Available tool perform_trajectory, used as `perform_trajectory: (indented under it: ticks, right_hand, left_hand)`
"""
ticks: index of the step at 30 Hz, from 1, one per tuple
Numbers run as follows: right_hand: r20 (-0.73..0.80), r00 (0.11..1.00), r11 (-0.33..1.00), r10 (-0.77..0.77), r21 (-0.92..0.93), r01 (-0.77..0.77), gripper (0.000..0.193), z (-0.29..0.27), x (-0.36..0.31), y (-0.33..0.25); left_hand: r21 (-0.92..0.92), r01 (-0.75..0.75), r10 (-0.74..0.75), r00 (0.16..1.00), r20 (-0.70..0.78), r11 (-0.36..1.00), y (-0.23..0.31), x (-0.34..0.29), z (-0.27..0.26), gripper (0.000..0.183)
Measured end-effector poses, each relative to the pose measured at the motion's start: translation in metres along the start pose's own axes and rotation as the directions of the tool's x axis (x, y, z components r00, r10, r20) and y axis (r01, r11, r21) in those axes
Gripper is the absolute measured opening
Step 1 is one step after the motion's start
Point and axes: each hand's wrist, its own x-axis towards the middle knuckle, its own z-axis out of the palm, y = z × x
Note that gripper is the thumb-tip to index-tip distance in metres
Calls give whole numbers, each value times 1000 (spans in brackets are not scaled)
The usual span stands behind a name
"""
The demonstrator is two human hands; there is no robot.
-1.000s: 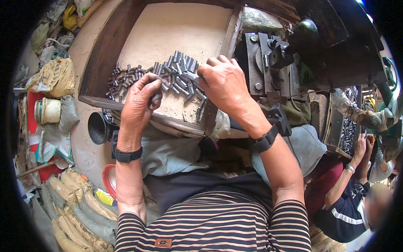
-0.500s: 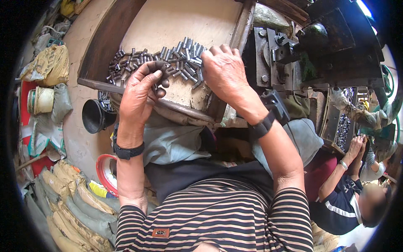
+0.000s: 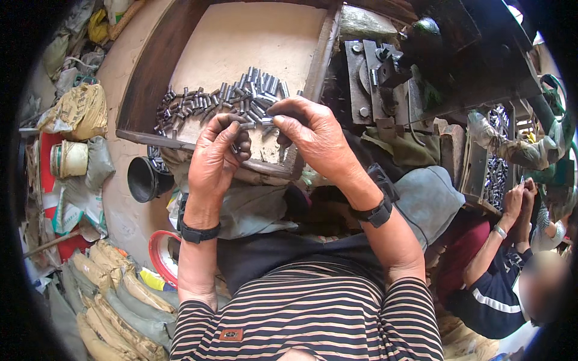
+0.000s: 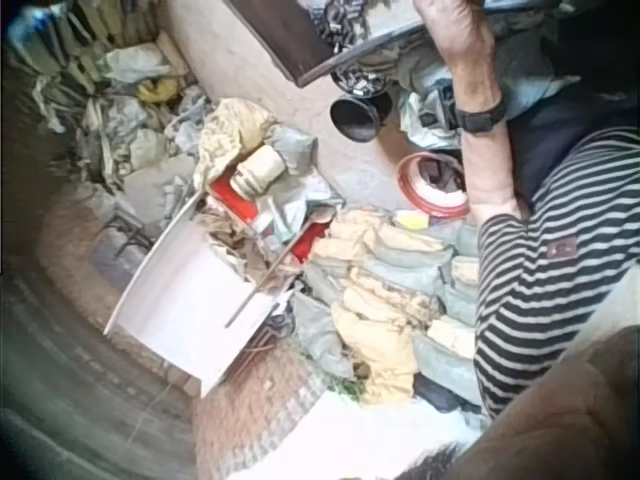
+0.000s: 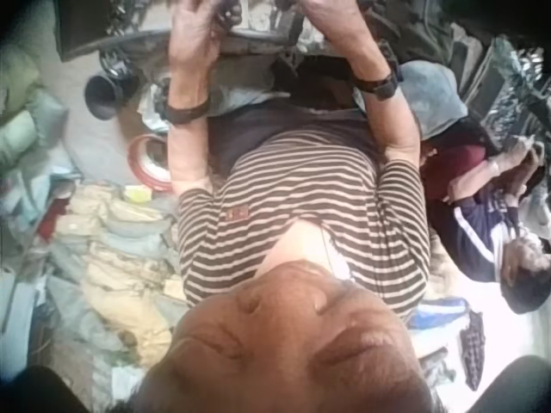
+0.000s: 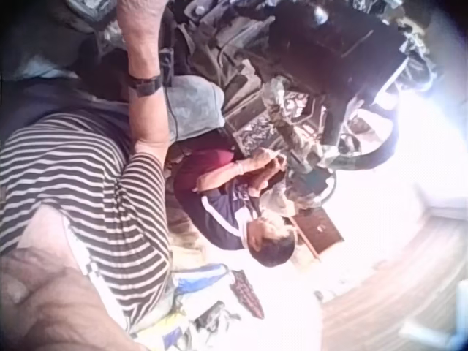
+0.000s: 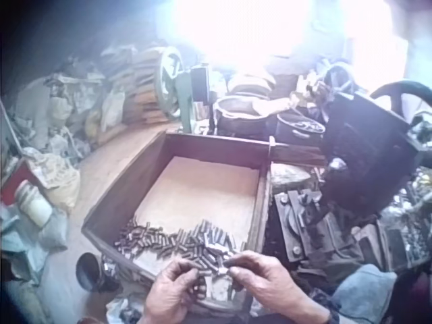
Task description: Inspecting and pressing small metal components in a workshop.
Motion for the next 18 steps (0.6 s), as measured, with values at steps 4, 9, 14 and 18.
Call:
perform_trajectory:
  ticks: [4,9,14,18]
  right_hand:
    - [-5,1000,995,-15,103,15,15,-1,-7,5]
    - [-2,998,952,58,300,-55,15,-8,-14,9]
    - [14,994,921,110,374,-107,14,-14,-19,9]
    - [-16,1000,991,-11,130,13,14,-15,-23,15]
  left_hand:
    - [24,8,-9,999,36,1000,-3,-3,10,11]
    - [144,-37,34,999,20,989,-5,-5,22,12]
    - [348,-128,120,992,44,929,-4,-9,30,8]
    - [328,-72,64,997,35,942,-6,-11,26,7]
